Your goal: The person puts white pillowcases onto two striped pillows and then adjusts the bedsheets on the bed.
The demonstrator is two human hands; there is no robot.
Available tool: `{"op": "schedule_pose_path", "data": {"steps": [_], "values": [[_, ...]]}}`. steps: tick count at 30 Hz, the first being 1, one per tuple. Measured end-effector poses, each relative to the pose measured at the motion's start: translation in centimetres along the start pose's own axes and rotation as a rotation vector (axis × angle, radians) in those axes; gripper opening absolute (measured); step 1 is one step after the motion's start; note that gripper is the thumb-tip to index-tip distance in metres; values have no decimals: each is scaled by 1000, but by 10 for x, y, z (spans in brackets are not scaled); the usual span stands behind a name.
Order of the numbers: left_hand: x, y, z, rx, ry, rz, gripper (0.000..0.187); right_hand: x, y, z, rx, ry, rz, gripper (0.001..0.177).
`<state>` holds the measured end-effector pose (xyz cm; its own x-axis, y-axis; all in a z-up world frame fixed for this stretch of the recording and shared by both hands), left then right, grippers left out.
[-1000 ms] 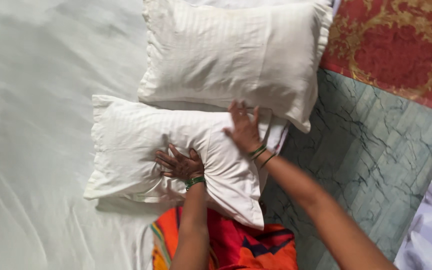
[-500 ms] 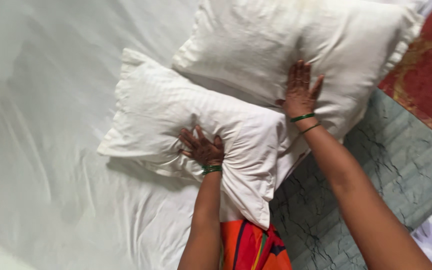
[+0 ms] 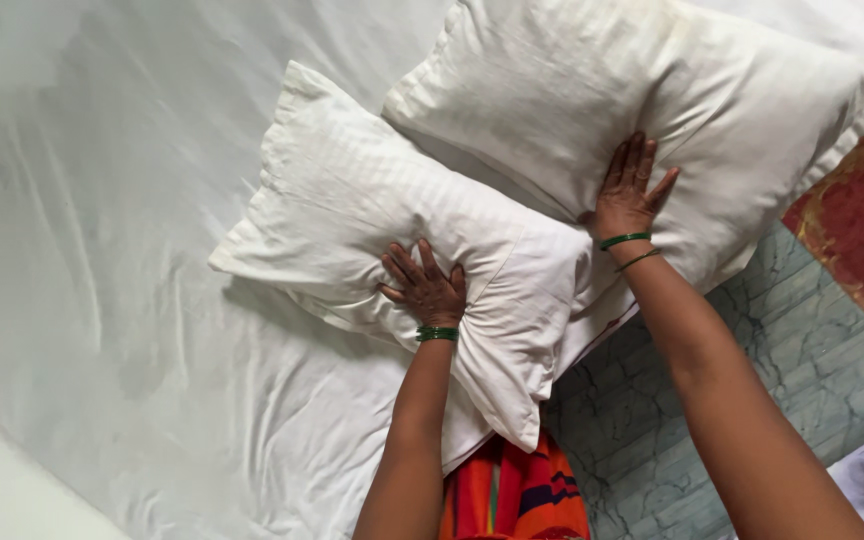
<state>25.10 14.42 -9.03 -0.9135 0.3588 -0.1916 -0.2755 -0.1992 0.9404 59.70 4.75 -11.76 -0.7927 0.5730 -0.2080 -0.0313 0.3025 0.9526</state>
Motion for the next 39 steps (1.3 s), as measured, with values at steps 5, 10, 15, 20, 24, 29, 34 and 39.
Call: {"op": "schedule_pose_path", "data": {"steps": [5, 10, 15, 20, 24, 29, 34, 39], "values": [[-1, 1, 0, 40, -22, 17, 85, -2, -19, 8, 59, 11, -104, 143], [5, -8, -11, 167, 12, 47, 92, -4, -42, 15, -77, 84, -230, 107], [-2, -10, 1, 188, 54, 92, 100, -7, -35, 37, -69, 86, -157, 89], [2, -3, -18, 167, 217, 185, 103, -8, -26, 42, 23, 147, -128, 89], [32, 17, -88, 157, 1110, -146, 126, -13, 16, 29, -211, 244, -140, 67], [31, 25, -166, 420, 1602, -343, 137, -21, 32, 28, 41, 320, 166, 51], [38, 26, -156, 490, 1621, -652, 109, -25, 70, 35, 107, 430, 272, 42], [21, 74, -108, -45, 1257, -1080, 89, -39, 124, 24, 119, 530, 353, 28]]}}
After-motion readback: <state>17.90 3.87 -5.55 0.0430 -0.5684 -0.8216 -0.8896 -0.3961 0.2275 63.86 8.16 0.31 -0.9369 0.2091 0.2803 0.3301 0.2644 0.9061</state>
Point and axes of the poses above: each hand's wrist, its own z-axis towards the middle knuckle, its own y-axis out of the back of the hand, x = y × z, the point moved 8 cm from there along z, towards the middle knuckle, and after that the axes turned 4 degrees about y, right-handed, at the moved point
